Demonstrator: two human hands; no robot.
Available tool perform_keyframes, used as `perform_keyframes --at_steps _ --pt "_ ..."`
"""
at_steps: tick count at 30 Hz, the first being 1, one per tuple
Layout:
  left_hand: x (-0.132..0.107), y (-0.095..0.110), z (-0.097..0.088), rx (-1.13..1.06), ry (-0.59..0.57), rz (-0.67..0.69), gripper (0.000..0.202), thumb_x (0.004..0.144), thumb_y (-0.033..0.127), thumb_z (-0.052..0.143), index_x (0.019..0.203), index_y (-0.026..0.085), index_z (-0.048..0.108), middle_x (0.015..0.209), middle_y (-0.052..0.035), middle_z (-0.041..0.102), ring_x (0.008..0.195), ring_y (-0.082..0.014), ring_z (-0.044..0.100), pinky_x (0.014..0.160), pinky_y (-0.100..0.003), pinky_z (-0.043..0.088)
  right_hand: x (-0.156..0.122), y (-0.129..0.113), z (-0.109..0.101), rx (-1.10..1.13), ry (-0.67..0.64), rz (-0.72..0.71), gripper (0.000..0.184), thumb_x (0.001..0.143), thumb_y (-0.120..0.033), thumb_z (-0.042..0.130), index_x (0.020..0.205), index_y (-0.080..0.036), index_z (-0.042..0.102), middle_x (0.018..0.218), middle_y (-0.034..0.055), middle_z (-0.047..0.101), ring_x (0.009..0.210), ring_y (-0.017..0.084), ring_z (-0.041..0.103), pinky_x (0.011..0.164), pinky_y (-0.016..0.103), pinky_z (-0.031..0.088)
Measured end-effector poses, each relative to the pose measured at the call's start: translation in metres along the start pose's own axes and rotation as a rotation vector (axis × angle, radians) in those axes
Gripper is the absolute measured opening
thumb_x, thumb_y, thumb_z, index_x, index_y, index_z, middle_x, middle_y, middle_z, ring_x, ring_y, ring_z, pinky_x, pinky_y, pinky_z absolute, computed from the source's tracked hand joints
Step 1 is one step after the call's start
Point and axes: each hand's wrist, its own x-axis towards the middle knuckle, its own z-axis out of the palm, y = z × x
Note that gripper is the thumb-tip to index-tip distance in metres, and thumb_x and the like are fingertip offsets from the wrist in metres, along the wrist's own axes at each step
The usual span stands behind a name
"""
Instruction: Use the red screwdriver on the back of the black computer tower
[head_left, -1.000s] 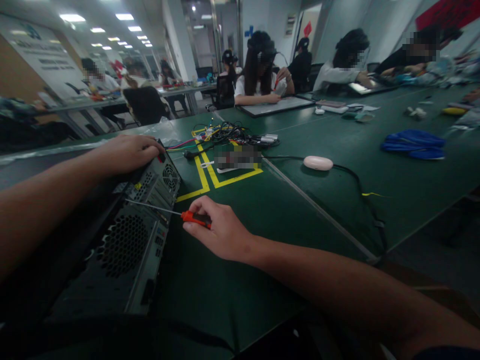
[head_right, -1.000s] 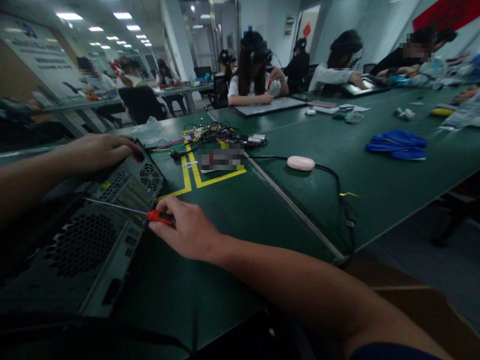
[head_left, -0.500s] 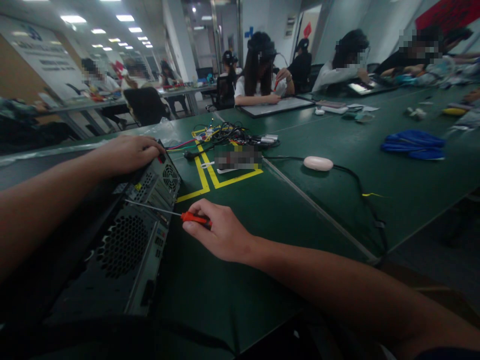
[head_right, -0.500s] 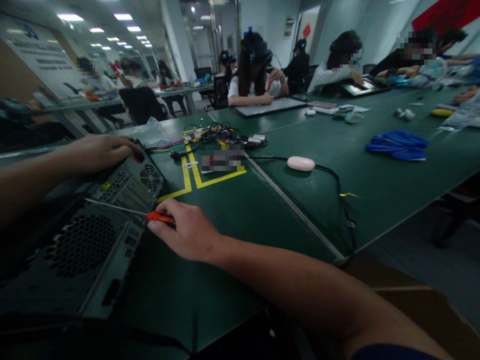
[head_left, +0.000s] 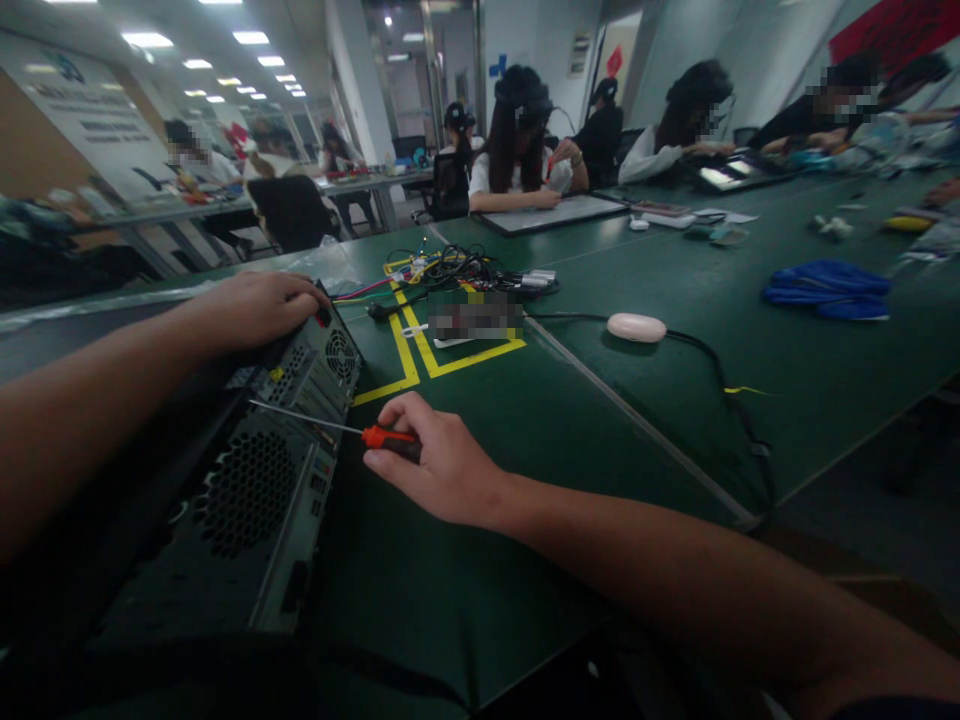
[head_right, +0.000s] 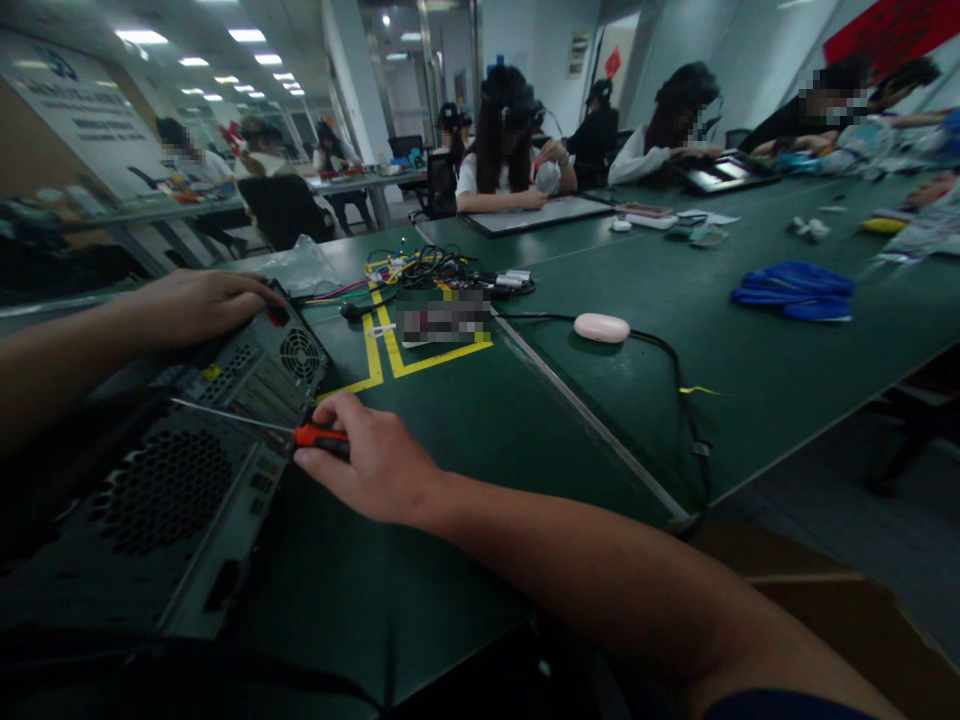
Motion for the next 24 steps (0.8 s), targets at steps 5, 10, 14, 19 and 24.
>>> perform_keyframes --at_steps 5,10,14,19,24 --pt "0.0008 -0.0026 0.0011 -0.001 -0.008 0.008 0.063 0.095 0.042 0.025 0.121 0.016 0.077 0.137 -0.0106 0.072 0.128 -0.0310 0.065 0.117 -0.042 0.044 0.0005 -0.0005 -0.0004 0.001 -0.025 0.008 0.017 0.098 -0.031 0.067 0.106 -0.022 0.055 0.095 0.0005 0.067 0.080 0.018 0.063 0.076 0.033 0.050" --pt "0.0007 -0.0036 0.0022 -0.017 0.002 -0.012 0.058 0.095 0.040 0.028 0.117 0.019 0.078 0.135 -0.0085 0.074 0.125 -0.0293 0.066 0.117 -0.041 0.044 0.0004 -0.0027 -0.0017 0.005 -0.024 0.004 0.016 0.099 -0.032 0.067 0.105 -0.022 0.056 0.093 -0.0001 0.066 0.078 0.017 0.061 0.074 0.032 0.049" --pt "0.0003 -0.0029 0.0012 -0.034 -0.001 -0.022 0.055 0.095 0.042 0.032 0.116 0.020 0.078 0.137 -0.0085 0.073 0.126 -0.0307 0.065 0.118 -0.043 0.043 0.0004 -0.0040 -0.0020 0.009 -0.033 0.019 0.015 0.100 -0.032 0.067 0.105 -0.022 0.057 0.092 -0.0002 0.066 0.080 0.018 0.062 0.073 0.032 0.049" --pt "0.0001 -0.0032 0.0014 -0.042 0.000 -0.013 0.058 0.096 0.041 0.030 0.121 0.017 0.077 0.137 -0.0114 0.073 0.127 -0.0309 0.064 0.117 -0.043 0.043 0.0004 -0.0018 -0.0003 0.047 -0.034 0.026 0.015 0.101 -0.034 0.066 0.105 -0.021 0.060 0.093 0.0010 0.068 0.084 0.018 0.064 0.077 0.032 0.050" --pt "-0.0010 -0.0028 0.0028 -0.070 0.029 -0.025 0.054 0.096 0.042 0.034 0.120 0.018 0.077 0.136 -0.0107 0.073 0.123 -0.0296 0.066 0.115 -0.044 0.045 0.0001 0.0032 0.0034 0.060 -0.009 -0.012 0.019 0.104 -0.038 0.062 0.102 -0.019 0.067 0.093 0.0015 0.067 0.082 0.017 0.062 0.076 0.032 0.046"
